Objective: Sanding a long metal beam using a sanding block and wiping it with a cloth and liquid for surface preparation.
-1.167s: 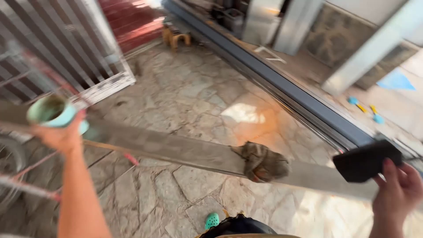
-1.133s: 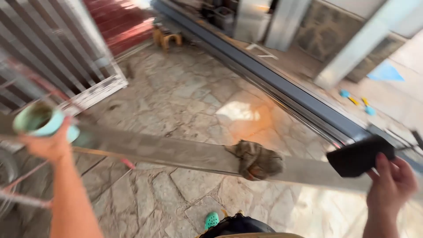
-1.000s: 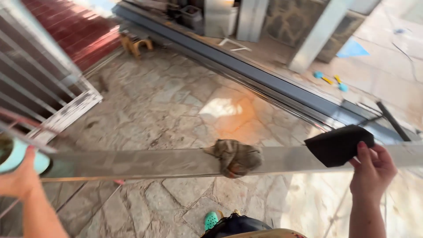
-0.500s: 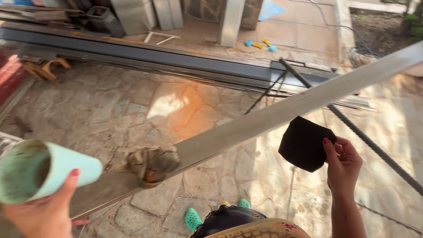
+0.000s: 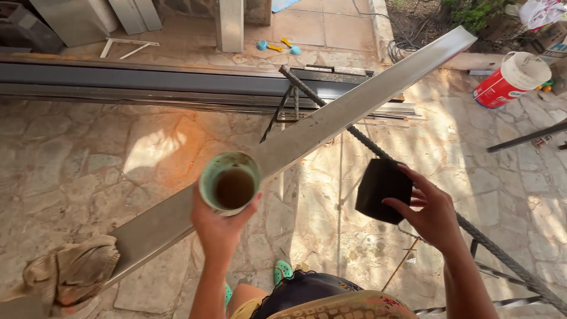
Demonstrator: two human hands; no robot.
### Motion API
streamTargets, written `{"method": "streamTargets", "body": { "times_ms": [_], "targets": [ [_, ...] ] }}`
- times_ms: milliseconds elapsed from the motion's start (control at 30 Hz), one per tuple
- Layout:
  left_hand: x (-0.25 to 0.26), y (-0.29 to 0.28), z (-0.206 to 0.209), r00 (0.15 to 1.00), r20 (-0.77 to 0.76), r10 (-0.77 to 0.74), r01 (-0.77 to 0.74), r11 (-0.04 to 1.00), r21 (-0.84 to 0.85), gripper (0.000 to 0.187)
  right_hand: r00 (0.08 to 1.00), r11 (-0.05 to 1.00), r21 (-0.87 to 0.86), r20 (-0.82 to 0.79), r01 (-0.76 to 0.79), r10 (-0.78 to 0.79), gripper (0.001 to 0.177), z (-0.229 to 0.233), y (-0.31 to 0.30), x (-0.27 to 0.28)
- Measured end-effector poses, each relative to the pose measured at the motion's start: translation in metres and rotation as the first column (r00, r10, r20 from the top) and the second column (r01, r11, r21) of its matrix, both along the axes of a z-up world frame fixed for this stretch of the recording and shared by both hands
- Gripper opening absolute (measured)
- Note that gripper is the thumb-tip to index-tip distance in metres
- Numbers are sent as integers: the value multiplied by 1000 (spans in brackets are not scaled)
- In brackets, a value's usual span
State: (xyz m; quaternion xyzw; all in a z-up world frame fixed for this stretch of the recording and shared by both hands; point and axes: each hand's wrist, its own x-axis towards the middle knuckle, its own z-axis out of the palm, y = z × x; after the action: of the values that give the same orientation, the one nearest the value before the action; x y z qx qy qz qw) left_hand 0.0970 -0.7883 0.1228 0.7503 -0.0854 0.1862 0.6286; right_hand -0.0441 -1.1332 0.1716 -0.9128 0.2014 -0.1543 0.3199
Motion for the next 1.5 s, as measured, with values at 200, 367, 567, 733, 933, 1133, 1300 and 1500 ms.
{"method": "streamTargets", "body": {
  "times_ms": [200,367,567,733,933,1133,1300,1500],
  "targets": [
    [-4,-47,-16,988,148,-37,18,991,130,100,983,920,-344,-65,-186,174,67,21,-17,21],
    [-1,-65,-12,974,218,-61,10,974,228,100,885,698,-624,23,-352,466,44,57,-21,45],
    [13,-76,-23,971,225,-77,9,957,289,101,776,764,-513,263,-391,574,11,124,13,64],
    [30,-80,-28,962,267,-56,-48,928,369,105,718,724,-433,215,-537,662,12,137,45,92],
    [42,-82,-21,962,274,15,-101,947,304,93,598,513,-584,59,-629,800,20,115,99,144],
    [54,-74,-25,982,187,-29,-20,966,256,94,513,396,-600,-28,-695,858,9,67,118,192],
    [62,-71,-30,987,158,-21,-20,967,255,93,479,397,-299,-285,-868,831,17,52,132,209],
    [69,-69,-37,990,140,-15,-22,967,255,92,428,460,-55,-477,-886,768,12,40,137,235]
  ]
}}
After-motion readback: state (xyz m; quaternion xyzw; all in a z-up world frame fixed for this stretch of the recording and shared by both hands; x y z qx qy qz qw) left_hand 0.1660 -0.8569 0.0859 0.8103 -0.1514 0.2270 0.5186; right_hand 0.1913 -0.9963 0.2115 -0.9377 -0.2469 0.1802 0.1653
